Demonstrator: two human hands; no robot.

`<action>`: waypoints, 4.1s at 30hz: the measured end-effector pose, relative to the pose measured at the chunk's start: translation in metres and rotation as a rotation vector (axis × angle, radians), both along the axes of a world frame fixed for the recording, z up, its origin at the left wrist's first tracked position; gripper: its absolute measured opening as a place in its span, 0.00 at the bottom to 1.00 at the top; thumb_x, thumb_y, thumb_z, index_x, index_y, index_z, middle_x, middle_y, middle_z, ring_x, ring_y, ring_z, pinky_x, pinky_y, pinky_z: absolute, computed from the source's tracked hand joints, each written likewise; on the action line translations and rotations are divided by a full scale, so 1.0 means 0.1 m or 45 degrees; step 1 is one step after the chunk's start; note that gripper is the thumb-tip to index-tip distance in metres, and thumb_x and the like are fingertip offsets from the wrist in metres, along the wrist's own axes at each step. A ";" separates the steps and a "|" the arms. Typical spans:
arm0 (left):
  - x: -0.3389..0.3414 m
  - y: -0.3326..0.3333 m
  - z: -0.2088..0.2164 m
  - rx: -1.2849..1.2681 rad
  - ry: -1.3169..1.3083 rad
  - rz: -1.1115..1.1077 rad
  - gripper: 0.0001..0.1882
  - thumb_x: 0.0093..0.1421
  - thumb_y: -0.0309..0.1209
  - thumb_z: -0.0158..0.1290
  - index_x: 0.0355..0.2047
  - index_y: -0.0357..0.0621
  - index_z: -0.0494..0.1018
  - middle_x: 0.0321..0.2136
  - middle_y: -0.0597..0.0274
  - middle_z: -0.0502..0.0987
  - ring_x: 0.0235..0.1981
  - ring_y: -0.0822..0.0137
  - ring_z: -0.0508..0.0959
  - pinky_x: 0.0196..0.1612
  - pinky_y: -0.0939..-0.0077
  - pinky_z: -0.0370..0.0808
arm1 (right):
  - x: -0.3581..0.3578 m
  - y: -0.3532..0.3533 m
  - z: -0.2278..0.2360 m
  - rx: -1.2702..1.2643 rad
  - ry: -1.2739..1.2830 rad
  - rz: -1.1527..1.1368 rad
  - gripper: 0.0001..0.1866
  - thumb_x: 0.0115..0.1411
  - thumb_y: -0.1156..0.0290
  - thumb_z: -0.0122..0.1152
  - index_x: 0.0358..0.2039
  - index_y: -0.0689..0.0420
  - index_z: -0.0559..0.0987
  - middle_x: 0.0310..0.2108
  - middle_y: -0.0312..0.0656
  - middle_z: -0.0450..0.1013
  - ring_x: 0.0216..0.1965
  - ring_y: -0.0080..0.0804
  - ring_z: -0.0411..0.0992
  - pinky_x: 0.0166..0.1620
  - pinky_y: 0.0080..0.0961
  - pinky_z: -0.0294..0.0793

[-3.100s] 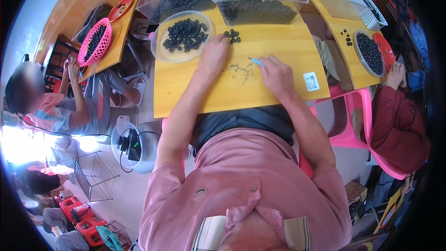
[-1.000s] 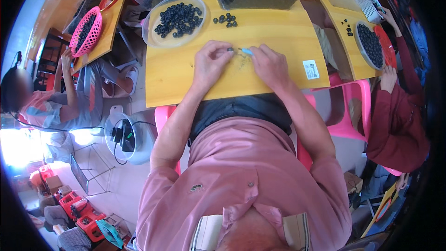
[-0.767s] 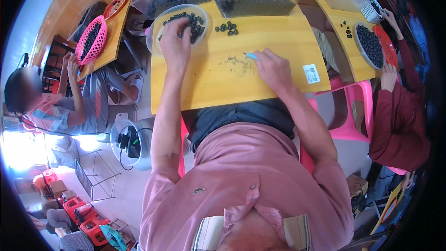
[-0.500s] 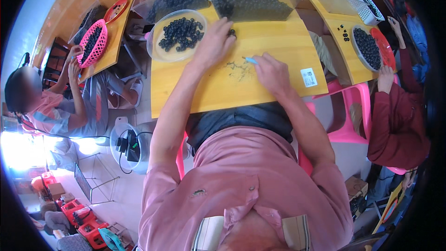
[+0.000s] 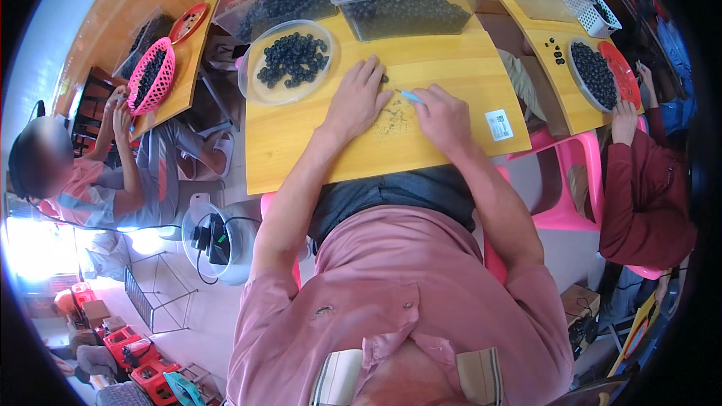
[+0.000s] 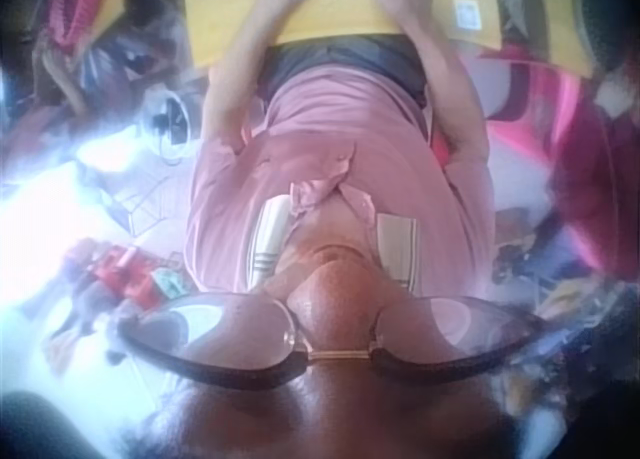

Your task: Sorting small black objects on a wooden table into different plastic containers, occasionally using a small blue scraper to assist.

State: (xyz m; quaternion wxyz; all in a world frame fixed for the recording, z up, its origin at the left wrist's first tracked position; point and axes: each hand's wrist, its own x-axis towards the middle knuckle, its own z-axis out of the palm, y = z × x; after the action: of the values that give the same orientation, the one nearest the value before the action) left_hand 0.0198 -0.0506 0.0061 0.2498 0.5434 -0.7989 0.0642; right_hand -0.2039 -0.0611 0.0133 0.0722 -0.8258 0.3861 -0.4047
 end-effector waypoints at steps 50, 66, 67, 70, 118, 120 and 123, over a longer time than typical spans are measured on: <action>-0.14 0.54 -0.06 0.462 1.599 0.158 0.17 0.61 0.18 0.65 0.51 0.34 0.79 0.38 0.66 0.81 0.35 0.79 0.79 0.40 0.84 0.78 | 0.13 0.13 -0.04 -0.064 0.098 0.156 0.08 0.59 0.70 0.69 0.39 0.52 0.83 0.29 0.38 0.74 0.31 0.40 0.80 0.32 0.38 0.80; -0.17 0.56 -0.01 0.489 1.625 0.103 0.17 0.60 0.17 0.65 0.50 0.33 0.76 0.37 0.64 0.80 0.37 0.76 0.80 0.44 0.82 0.80 | 0.13 0.13 -0.07 -0.120 0.147 0.175 0.06 0.62 0.70 0.66 0.40 0.54 0.82 0.28 0.39 0.72 0.28 0.41 0.79 0.30 0.39 0.79; -0.17 0.56 -0.01 0.490 1.625 0.103 0.17 0.60 0.17 0.65 0.50 0.33 0.76 0.37 0.64 0.80 0.37 0.76 0.80 0.44 0.82 0.80 | 0.13 0.13 -0.06 -0.120 0.146 0.175 0.06 0.62 0.70 0.66 0.40 0.54 0.82 0.28 0.39 0.72 0.28 0.41 0.79 0.30 0.39 0.79; -0.17 0.56 0.01 0.507 1.663 0.096 0.18 0.60 0.17 0.64 0.50 0.33 0.75 0.37 0.63 0.80 0.37 0.75 0.80 0.44 0.82 0.80 | 0.13 0.13 -0.04 -0.123 0.176 0.149 0.05 0.62 0.71 0.65 0.39 0.54 0.82 0.29 0.40 0.73 0.29 0.42 0.79 0.30 0.40 0.79; -0.07 0.43 0.01 0.330 1.470 0.230 0.12 0.63 0.24 0.64 0.46 0.36 0.84 0.38 0.61 0.84 0.37 0.72 0.82 0.43 0.77 0.78 | 0.07 0.08 -0.05 0.066 0.121 0.087 0.07 0.63 0.71 0.65 0.41 0.54 0.85 0.31 0.43 0.77 0.32 0.48 0.80 0.35 0.41 0.80; -0.10 0.42 -0.02 0.337 1.477 0.219 0.11 0.63 0.24 0.63 0.46 0.36 0.84 0.38 0.61 0.83 0.37 0.72 0.81 0.43 0.78 0.77 | 0.06 0.08 -0.05 0.042 0.099 0.092 0.07 0.63 0.72 0.65 0.41 0.54 0.85 0.31 0.43 0.77 0.31 0.47 0.80 0.34 0.41 0.79; -0.12 0.42 -0.06 0.353 1.441 0.194 0.12 0.63 0.22 0.63 0.46 0.36 0.84 0.39 0.62 0.81 0.35 0.74 0.78 0.42 0.79 0.77 | 0.07 0.07 -0.05 0.011 0.054 0.086 0.06 0.60 0.69 0.68 0.38 0.54 0.85 0.31 0.41 0.77 0.31 0.45 0.80 0.33 0.41 0.81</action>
State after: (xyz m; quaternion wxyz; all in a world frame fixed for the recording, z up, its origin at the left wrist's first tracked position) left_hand 0.0075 -0.0081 0.0003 0.5587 0.5766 -0.5010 -0.3231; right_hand -0.1965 -0.0538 0.0082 0.0814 -0.8463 0.3613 -0.3828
